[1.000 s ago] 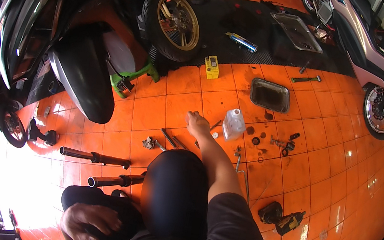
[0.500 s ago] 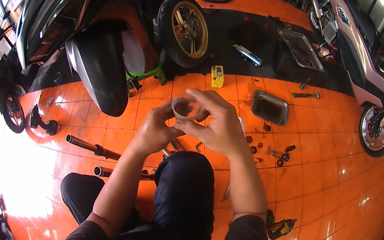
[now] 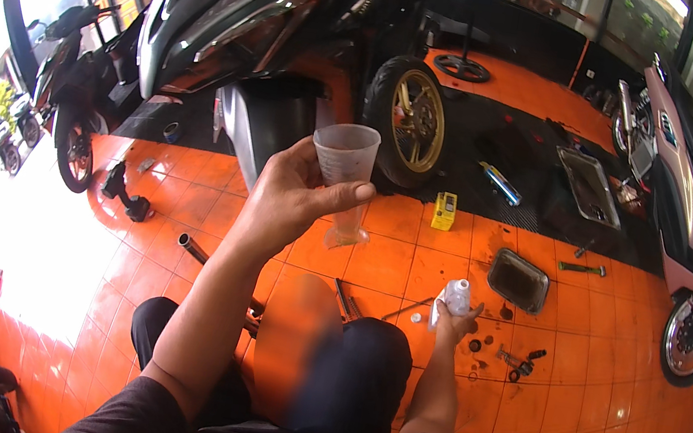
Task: The person disassembles motorcycle fork components using an impact driver and hand tools, pours fluid from a container into a measuring cup, and then pours the fluid into the fork tube before reassembling internal spring and rod components.
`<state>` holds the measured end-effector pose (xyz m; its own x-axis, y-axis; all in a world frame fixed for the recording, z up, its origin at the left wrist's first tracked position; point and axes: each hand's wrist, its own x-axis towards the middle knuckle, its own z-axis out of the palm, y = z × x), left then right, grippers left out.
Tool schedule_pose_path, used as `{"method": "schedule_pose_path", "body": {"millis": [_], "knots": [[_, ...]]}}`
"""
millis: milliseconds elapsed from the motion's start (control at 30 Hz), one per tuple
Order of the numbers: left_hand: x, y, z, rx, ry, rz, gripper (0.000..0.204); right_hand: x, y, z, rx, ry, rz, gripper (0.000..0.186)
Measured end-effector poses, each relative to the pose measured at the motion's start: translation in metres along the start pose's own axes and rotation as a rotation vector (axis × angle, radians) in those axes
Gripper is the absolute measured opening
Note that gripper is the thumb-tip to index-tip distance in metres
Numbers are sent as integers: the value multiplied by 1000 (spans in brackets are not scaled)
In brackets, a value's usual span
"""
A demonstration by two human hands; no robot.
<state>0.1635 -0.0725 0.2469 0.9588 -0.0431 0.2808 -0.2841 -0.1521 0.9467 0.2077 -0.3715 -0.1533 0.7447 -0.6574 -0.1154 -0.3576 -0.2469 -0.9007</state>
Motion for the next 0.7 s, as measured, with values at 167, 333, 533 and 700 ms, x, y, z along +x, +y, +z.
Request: {"method": "schedule_pose_path", "body": {"millis": [167,333,533,700], "knots": [[6,4,-15,71,91,38,73,8,16,-3,-17,124,12,113],[8,14,-23,136,143,63,77,3,24,-8,-14,28,95,96],[3,23,-50,184,223,54,81,-26,-5,-14,-20,36,65,78],[6,33,-63,141,206,151,75,-21,-25,-37,138,87,-181,73]]}}
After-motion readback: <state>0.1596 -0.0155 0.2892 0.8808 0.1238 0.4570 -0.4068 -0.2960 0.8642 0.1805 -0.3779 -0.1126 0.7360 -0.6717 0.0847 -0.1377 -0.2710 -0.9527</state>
